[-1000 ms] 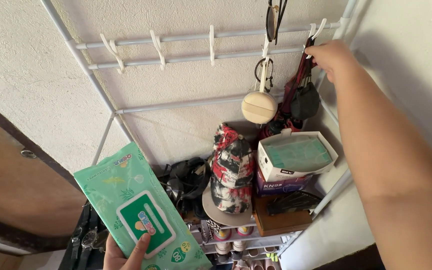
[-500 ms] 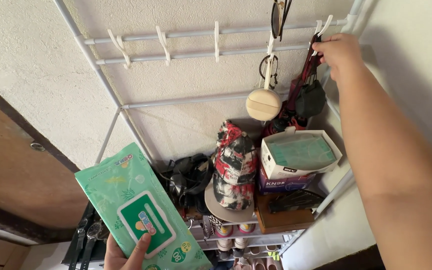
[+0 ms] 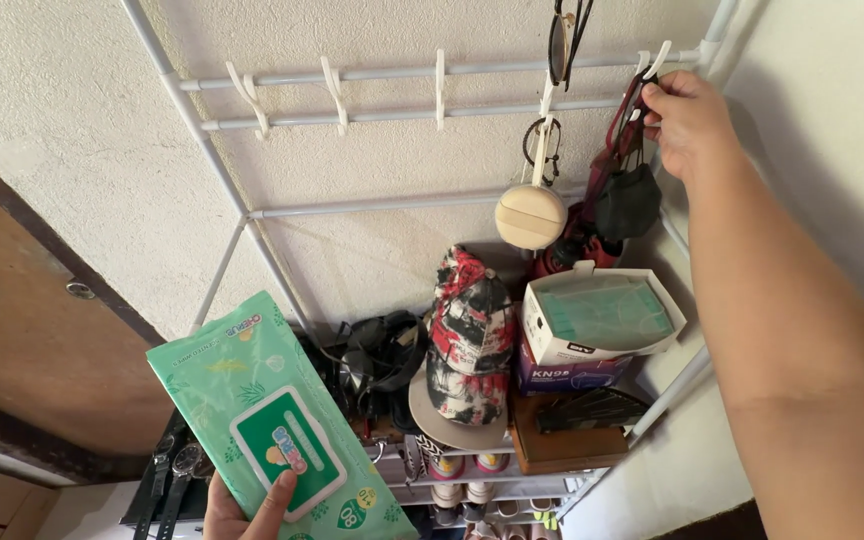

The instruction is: Cleaning a picture frame with a brush and organizing various personal accessories on a storage rack.

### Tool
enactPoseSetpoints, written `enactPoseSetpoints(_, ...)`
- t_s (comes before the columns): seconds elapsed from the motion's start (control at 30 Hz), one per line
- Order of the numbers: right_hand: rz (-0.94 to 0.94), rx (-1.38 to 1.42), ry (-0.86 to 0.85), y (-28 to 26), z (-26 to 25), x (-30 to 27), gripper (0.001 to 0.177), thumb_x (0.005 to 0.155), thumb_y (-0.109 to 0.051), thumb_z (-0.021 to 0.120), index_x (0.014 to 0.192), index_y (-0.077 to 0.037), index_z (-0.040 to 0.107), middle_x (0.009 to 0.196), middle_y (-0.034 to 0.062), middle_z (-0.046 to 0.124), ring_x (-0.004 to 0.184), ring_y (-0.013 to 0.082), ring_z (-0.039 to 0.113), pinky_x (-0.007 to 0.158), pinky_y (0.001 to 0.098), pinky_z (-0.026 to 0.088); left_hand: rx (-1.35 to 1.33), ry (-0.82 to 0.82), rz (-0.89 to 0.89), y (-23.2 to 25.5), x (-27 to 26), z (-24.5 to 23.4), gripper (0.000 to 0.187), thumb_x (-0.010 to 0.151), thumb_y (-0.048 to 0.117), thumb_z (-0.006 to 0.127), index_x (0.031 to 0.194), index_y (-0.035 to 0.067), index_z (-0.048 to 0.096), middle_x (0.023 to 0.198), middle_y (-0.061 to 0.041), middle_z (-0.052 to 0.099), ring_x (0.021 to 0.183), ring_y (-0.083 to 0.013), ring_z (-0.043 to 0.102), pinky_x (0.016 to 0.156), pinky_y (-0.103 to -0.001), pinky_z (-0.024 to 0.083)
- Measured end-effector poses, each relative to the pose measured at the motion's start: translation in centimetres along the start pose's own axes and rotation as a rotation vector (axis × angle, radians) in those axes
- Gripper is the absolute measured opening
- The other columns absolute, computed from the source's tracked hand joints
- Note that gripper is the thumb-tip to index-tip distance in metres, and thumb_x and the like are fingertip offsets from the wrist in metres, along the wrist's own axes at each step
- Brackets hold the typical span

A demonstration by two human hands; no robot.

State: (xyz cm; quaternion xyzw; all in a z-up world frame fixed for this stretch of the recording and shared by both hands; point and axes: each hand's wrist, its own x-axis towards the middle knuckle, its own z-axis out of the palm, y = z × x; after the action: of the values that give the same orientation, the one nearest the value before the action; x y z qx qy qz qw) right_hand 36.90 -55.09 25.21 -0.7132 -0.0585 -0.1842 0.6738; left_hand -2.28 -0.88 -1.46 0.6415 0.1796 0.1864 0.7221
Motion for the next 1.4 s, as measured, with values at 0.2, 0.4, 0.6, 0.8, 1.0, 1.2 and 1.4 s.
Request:
enactPoseSetpoints(0.2,-0.097,0.11,0.018,-1.0,-0.2,-0.1,0.003,0.104,-0.01,0.069,0.103,-0.011,0.068,0.091,-0.0041,0.068,0.074,0.0087,0.056,0.07,0.029,0.051,-0.008,0.013,-0.022,0.6,0.0,0.6,0.061,0.082,-0.002,0.069,0.139,0.0,0.049,0.119,-0.022,0.072,0.107,-0.0301,0.073,0.088,-0.05,0.063)
enactPoseSetpoints(0.4,-0.172,0.124,0.019,-1.6,-0.9,0.6,0.003,0.106,-0.008,0.071,0.104,-0.009,0.069,0.091,-0.0029,0.068,0.073,0.0097,0.058,0.069,0.0289,0.051,-0.025,0.003,-0.017,1.2,0.1,1.0,0.061,0.082,-0.002,0.069,0.14,0.0,0.05,0.12,-0.022,0.072,0.108,-0.0298,0.073,0.089,-0.05,0.062)
enactPoseSetpoints(0.6,-0.217,0.117,0.024,-2.7,-1.4,1.0,0.007,0.107,-0.008,0.072,0.102,-0.01,0.067,0.091,-0.0022,0.068,0.073,0.0093,0.06,0.067,0.0278,0.051,-0.079,0.003,-0.036,2.1,-0.3,1.8,0.061,0.082,-0.003,0.069,0.14,-0.001,0.051,0.12,-0.022,0.072,0.108,-0.0304,0.072,0.089,-0.05,0.061)
enactPoseSetpoints(0.8,-0.31,-0.021,0.032,-3.1,-1.4,0.7,0.009,0.11,-0.006,0.073,0.105,-0.006,0.066,0.089,0.0003,0.064,0.068,0.0093,0.057,0.061,0.0266,0.047,-0.13,-0.007,-0.036,2.4,-0.5,2.0,0.062,0.082,-0.003,0.069,0.141,-0.001,0.05,0.122,-0.021,0.071,0.111,-0.0298,0.071,0.091,-0.049,0.06)
enactPoseSetpoints(1.0,-0.395,0.048,0.04,-2.1,-1.1,0.7,0.009,0.112,-0.003,0.071,0.109,-0.005,0.063,0.092,0.0013,0.064,0.067,0.0095,0.055,0.06,0.026,0.045,-0.125,0.008,-0.058,2.5,-0.5,1.8,0.06,0.083,-0.002,0.068,0.14,-0.001,0.05,0.121,-0.021,0.071,0.11,-0.03,0.071,0.091,-0.05,0.06)
enactPoseSetpoints(1.2,-0.466,0.054,0.051,-1.8,-0.8,0.5,0.012,0.113,-0.003,0.071,0.11,-0.006,0.06,0.092,0.0014,0.063,0.064,0.0098,0.053,0.057,0.0276,0.043,-0.118,0.022,-0.065,2.2,-0.3,1.5,0.059,0.083,-0.002,0.068,0.14,-0.001,0.049,0.121,-0.022,0.071,0.109,-0.03,0.072,0.09,-0.05,0.061)
enactPoseSetpoints(1.4,-0.452,0.076,0.058,-1.8,-0.9,0.5,0.013,0.115,-0.003,0.071,0.11,-0.006,0.06,0.091,0.0014,0.064,0.064,0.01,0.053,0.058,0.0278,0.044,-0.116,0.011,-0.047,2.1,-0.1,1.6,0.06,0.083,-0.003,0.068,0.14,-0.001,0.05,0.12,-0.022,0.071,0.108,-0.0303,0.072,0.089,-0.05,0.061)
